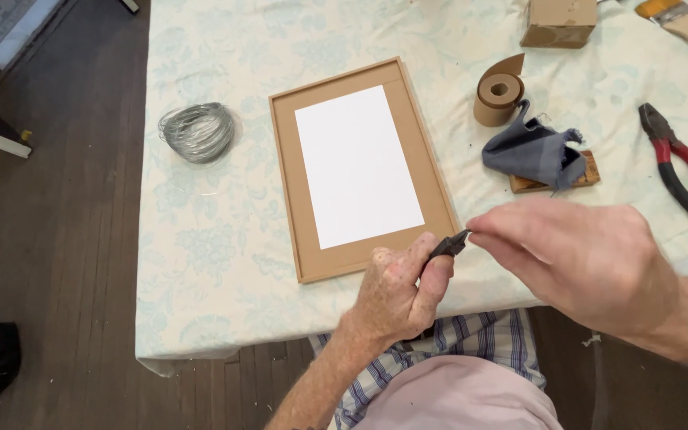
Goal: Attaching a hanging wire to the back of a picture frame using pliers and a power drill
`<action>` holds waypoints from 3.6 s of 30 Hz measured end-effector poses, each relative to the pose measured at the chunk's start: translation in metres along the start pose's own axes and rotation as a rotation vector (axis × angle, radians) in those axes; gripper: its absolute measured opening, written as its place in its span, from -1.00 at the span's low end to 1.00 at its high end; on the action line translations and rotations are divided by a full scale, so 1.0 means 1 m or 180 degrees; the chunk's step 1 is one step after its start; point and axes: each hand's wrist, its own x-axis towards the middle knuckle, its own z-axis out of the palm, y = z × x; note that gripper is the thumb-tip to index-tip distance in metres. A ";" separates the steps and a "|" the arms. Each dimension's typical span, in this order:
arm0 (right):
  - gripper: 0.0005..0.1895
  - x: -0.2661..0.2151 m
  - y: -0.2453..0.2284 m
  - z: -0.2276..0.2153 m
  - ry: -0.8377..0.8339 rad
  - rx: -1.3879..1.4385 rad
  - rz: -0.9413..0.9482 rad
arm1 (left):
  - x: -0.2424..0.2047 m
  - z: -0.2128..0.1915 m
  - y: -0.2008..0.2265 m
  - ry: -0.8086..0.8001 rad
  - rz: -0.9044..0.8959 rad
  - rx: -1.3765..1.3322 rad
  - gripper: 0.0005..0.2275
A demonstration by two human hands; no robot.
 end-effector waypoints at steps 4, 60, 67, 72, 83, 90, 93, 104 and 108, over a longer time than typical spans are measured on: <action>-0.77 0.024 0.005 -0.007 -0.0920 0.2350 0.3071 | 0.002 -0.001 0.001 0.0040 0.0077 0.0109 -0.77; -0.71 -0.034 -0.001 0.045 -0.1566 0.3557 0.2726 | 0.047 -0.084 0.003 -0.1262 -0.2665 -0.2342 -0.85; -0.60 -0.036 0.005 0.044 -0.2431 0.3926 0.2828 | 0.044 -0.084 0.012 -0.1250 -0.2694 -0.2119 -0.88; -0.58 -0.046 -0.035 0.041 -0.1363 0.2528 0.2675 | 0.028 -0.078 0.015 -0.0472 -0.2720 -0.2306 -0.86; -0.72 -0.035 -0.063 0.060 -0.0512 0.0740 0.3053 | 0.008 -0.016 0.018 0.1122 -0.2209 -0.3342 -0.87; -0.68 -0.024 -0.058 0.059 -0.0562 0.1078 0.3346 | 0.011 -0.012 0.020 0.1375 -0.2159 -0.3147 -0.87; -0.71 -0.029 -0.059 0.064 -0.0564 0.0895 0.3225 | 0.009 -0.005 0.019 0.1254 -0.2033 -0.3186 -0.88; -0.82 -0.026 -0.062 0.055 -0.0795 0.0905 0.2872 | 0.009 0.000 0.015 0.1332 -0.1445 -0.2778 -0.80; -0.86 -0.026 -0.061 0.054 -0.0834 0.0729 0.2744 | 0.010 -0.005 0.015 0.1325 -0.1451 -0.2793 -0.69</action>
